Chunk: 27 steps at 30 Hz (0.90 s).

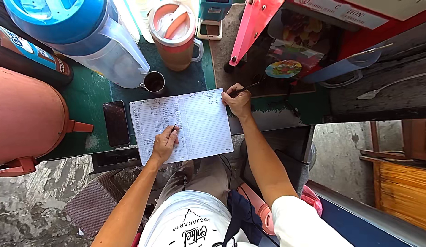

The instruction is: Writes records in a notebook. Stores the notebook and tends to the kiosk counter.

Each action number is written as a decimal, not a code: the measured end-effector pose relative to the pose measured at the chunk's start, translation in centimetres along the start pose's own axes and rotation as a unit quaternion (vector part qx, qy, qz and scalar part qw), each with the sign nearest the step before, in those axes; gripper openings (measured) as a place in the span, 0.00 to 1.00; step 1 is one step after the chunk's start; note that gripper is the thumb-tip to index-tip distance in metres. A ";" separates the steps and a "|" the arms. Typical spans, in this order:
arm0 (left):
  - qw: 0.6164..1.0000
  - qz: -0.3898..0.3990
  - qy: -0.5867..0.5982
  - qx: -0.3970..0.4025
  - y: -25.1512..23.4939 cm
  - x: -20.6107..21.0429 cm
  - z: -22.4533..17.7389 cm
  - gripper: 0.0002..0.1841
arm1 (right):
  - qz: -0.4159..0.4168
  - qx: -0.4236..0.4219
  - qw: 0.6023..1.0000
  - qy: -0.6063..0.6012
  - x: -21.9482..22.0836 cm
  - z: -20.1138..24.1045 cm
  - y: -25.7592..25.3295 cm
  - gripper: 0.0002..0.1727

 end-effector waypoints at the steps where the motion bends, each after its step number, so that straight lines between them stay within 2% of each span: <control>1: 1.000 0.000 0.000 0.000 0.0 0.0 0.0 0.19 | 0.003 0.009 1.000 -0.014 -0.1 0.0 0.0 0.10; 11: 1.000 0.004 -0.001 -0.003 0.0 -0.1 0.0 0.19 | -0.009 0.031 0.998 -0.057 -0.3 0.1 0.2 0.10; 27: 1.000 0.007 -0.004 -0.001 -0.1 -0.1 -0.2 0.19 | -0.002 0.038 0.999 -0.035 -0.2 0.4 0.3 0.09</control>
Point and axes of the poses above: each hand's wrist, its own y-axis away from the middle knuckle, its own x-axis out of the palm, z = x × y, the point moved 4 cm from there along -y, towards the middle knuckle, and after that the axes turned 6 degrees about x, right-handed, at the moved point
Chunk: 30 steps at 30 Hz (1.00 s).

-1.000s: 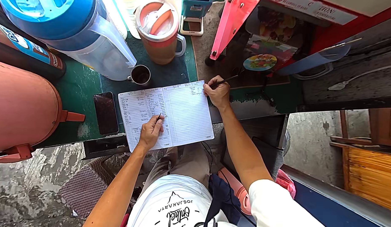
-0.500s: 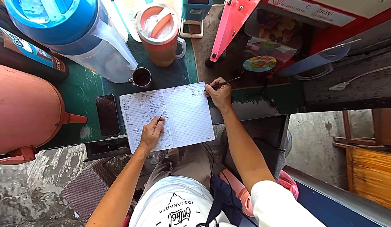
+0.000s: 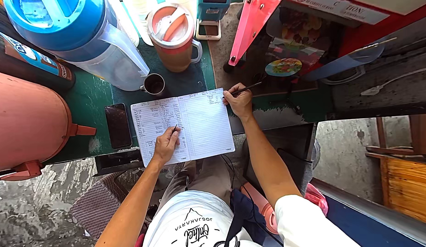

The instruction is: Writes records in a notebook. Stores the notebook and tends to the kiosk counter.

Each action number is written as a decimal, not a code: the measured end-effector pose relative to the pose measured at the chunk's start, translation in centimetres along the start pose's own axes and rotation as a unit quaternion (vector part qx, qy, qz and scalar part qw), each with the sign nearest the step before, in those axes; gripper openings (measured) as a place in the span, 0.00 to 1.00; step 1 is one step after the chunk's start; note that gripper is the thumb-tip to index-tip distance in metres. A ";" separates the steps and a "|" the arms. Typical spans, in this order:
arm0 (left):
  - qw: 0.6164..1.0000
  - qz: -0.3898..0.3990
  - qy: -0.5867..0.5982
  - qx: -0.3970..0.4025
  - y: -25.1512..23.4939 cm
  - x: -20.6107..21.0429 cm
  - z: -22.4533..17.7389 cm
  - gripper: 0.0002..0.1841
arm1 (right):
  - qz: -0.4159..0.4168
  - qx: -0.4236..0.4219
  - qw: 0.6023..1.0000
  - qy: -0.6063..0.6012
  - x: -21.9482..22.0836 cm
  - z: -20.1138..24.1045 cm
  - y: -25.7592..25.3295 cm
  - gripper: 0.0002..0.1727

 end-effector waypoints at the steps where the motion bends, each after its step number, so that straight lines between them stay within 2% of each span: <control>1: 1.000 0.000 0.001 0.000 0.0 0.0 0.0 0.19 | 0.000 -0.002 1.000 0.000 0.0 0.0 0.0 0.09; 20: 1.000 -0.002 0.016 0.000 0.1 0.1 0.1 0.19 | -0.010 -0.019 1.000 0.015 0.1 -0.4 -0.1 0.10; 30: 1.000 -0.005 0.007 0.003 0.0 0.1 0.1 0.19 | -0.024 0.013 0.999 0.018 -0.1 -0.1 -0.2 0.09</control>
Point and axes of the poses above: each hand's wrist, its own y-axis away from the middle knuckle, its own x-axis out of the palm, z = x × y, the point moved 4 cm from there along -y, towards the middle knuckle, and after that the axes turned 6 degrees about x, right-handed, at the moved point
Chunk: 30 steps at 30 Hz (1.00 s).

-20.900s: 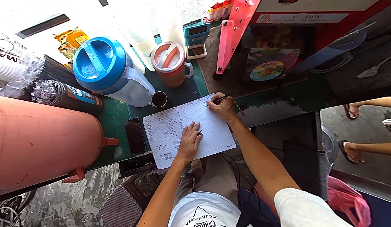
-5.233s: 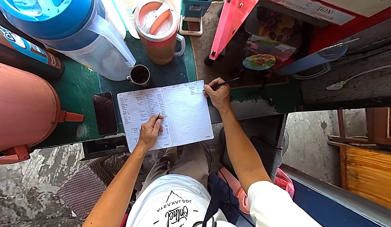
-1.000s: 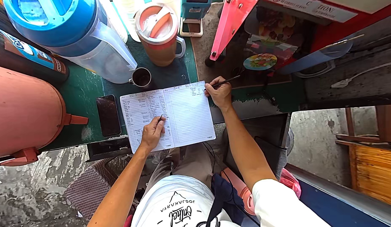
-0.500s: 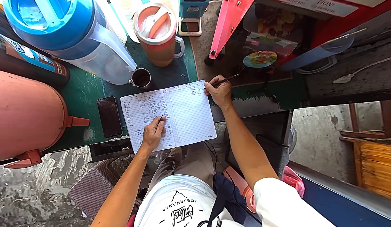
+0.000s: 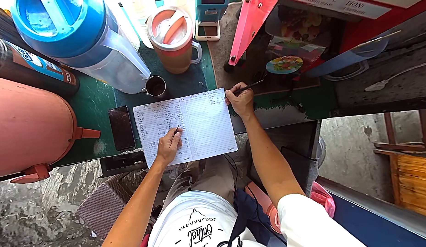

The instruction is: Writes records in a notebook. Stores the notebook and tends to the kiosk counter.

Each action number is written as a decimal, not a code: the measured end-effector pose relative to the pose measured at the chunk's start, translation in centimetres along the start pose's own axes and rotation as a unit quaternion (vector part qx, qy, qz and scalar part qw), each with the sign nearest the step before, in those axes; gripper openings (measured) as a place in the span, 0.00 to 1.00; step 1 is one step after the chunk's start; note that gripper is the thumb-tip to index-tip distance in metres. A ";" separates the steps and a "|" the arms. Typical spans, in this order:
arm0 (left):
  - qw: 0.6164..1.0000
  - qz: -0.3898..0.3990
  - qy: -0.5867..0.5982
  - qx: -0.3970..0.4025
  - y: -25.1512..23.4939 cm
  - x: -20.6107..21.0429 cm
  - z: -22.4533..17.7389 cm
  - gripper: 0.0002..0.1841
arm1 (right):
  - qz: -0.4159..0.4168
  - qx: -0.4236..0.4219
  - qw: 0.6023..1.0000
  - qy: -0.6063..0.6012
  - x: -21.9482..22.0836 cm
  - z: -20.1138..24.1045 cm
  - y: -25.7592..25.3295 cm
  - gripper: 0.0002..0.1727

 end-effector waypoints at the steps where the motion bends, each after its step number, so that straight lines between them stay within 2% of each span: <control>1: 1.000 0.000 -0.001 0.001 0.0 0.0 0.0 0.19 | 0.000 0.000 1.000 0.006 0.1 0.0 0.0 0.09; 9: 1.000 -0.001 0.007 0.003 0.0 0.0 0.1 0.18 | -0.012 -0.002 1.000 -0.020 0.0 -0.1 -0.1 0.09; 16: 1.000 -0.001 0.004 0.003 0.0 0.0 0.1 0.18 | -0.014 -0.025 0.999 0.028 0.2 -0.2 -0.1 0.09; 23: 1.000 -0.004 0.005 0.004 0.0 0.1 0.2 0.19 | -0.015 -0.006 1.000 0.003 0.1 0.0 0.0 0.09; 30: 1.000 0.003 0.004 0.011 -0.3 0.1 -0.2 0.20 | 0.005 0.042 0.992 -0.123 -0.9 0.9 -0.3 0.10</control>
Point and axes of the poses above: each hand's wrist, its own y-axis away from the middle knuckle, its own x-axis out of the palm, z = x × y, the point moved 4 cm from there along -y, towards the middle knuckle, and after that the axes turned 6 degrees about x, right-handed, at the moved point
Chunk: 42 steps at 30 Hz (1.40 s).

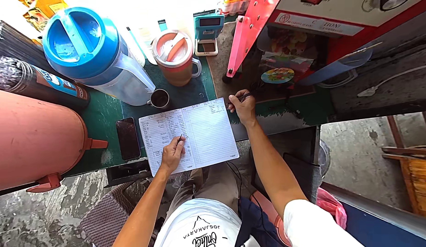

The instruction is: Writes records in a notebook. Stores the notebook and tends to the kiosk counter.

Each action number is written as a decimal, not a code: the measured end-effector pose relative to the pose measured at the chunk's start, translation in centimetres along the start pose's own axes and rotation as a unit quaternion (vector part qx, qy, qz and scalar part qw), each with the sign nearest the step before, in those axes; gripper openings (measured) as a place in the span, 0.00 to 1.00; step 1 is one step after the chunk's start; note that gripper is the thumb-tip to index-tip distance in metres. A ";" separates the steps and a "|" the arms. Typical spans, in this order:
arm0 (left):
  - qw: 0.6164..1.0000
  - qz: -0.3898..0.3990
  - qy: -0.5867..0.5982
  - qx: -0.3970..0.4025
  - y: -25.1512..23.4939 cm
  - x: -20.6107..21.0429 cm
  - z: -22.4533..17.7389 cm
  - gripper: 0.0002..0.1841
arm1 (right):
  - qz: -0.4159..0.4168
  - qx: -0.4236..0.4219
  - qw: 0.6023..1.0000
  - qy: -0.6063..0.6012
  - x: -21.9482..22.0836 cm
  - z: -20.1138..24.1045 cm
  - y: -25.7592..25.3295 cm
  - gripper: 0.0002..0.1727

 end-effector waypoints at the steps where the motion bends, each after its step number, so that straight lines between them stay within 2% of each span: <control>1: 1.000 0.000 0.000 -0.001 0.0 0.0 0.0 0.20 | 0.006 -0.004 1.000 0.000 0.2 0.4 0.1 0.10; 5: 1.000 -0.004 -0.004 0.000 0.1 -0.1 0.2 0.20 | 0.039 -0.034 0.997 0.055 0.9 1.2 -0.1 0.10; 10: 1.000 -0.006 -0.005 0.003 0.2 0.0 0.4 0.20 | 0.062 -0.035 0.994 0.080 1.2 0.1 -0.8 0.12; 36: 1.000 -0.011 -0.014 0.005 0.4 0.0 0.2 0.19 | 0.037 -0.046 0.991 0.121 1.1 -0.9 -0.6 0.10; 42: 1.000 -0.012 -0.013 0.002 0.4 0.0 0.2 0.19 | 0.030 -0.039 0.996 0.078 1.0 -0.7 -0.6 0.09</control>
Point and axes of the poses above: each hand's wrist, its own y-axis away from the middle knuckle, its own x-axis out of the palm, z = x × y, the point moved 4 cm from there along -y, towards the middle knuckle, and after that the axes turned 6 degrees about x, right-handed, at the moved point
